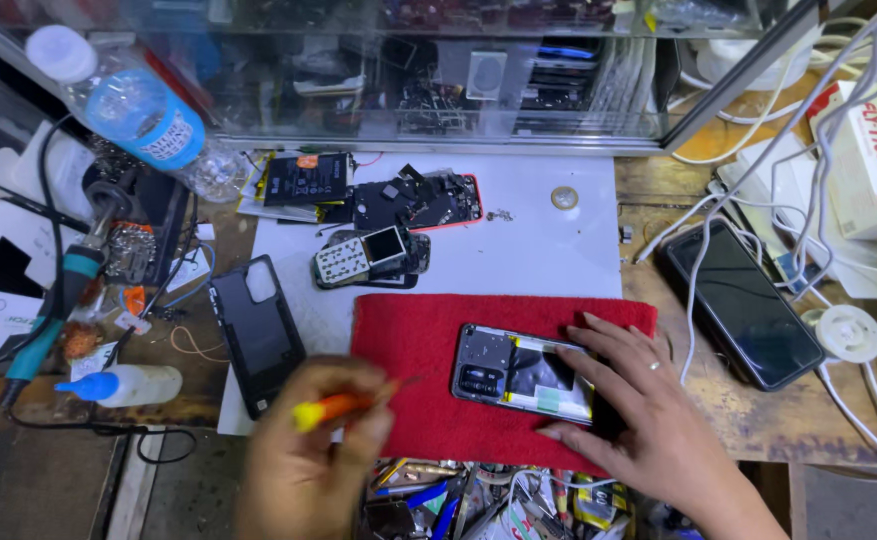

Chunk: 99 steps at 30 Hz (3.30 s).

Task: The person disassembles a smartphone, separating the back cover from the main body. They then place the device on a red cloth and use a yellow glue applicator to apply adhesive along the internal frame edges. The person handles the phone and the glue tube with both hands throughout the process.

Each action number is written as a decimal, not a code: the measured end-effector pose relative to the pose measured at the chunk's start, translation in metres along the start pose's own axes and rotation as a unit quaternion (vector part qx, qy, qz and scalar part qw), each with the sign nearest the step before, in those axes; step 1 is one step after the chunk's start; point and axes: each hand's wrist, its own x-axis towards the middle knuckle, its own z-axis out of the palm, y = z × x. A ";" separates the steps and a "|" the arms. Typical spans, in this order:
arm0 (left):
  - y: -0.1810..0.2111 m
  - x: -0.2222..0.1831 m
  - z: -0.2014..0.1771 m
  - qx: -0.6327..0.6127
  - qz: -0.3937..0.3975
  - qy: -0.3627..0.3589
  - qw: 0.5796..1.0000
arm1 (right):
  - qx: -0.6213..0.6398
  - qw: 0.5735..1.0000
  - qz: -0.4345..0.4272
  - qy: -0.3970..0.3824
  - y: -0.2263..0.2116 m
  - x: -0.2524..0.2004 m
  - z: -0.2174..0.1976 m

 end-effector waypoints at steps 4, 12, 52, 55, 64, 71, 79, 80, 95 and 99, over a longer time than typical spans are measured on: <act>0.002 0.009 0.047 0.196 0.201 0.003 0.960 | 0.004 1.000 -0.007 -0.008 0.006 -0.001 0.005; -0.002 0.025 0.075 0.217 0.307 -0.049 0.926 | 0.046 0.999 -0.015 -0.012 0.016 -0.007 0.013; 0.049 0.069 0.076 0.161 0.161 -0.276 0.934 | 0.059 0.998 -0.005 0.000 0.018 -0.004 0.013; 0.045 0.072 0.086 0.375 0.249 -0.147 0.881 | 0.081 0.997 0.011 0.004 0.018 -0.005 0.014; 0.038 0.074 0.084 0.363 0.198 -0.125 0.902 | 0.093 0.995 0.017 0.018 0.017 -0.008 0.012; 0.049 0.073 0.086 0.307 0.256 -0.135 0.906 | 0.097 0.995 0.016 0.029 0.019 -0.009 0.015; 0.057 0.071 0.087 0.200 0.273 -0.175 0.924 | 0.088 0.996 0.013 0.020 0.021 -0.010 0.016; 0.056 0.072 0.088 0.265 0.286 -0.151 0.908 | 0.085 0.996 0.016 0.019 0.021 -0.010 0.016; 0.051 0.074 0.080 0.315 0.271 -0.143 0.898 | 0.090 0.996 0.017 0.020 0.019 -0.007 0.015; 0.053 0.070 0.077 0.258 0.256 -0.158 0.918 | 0.087 0.996 0.017 0.002 0.015 -0.002 0.010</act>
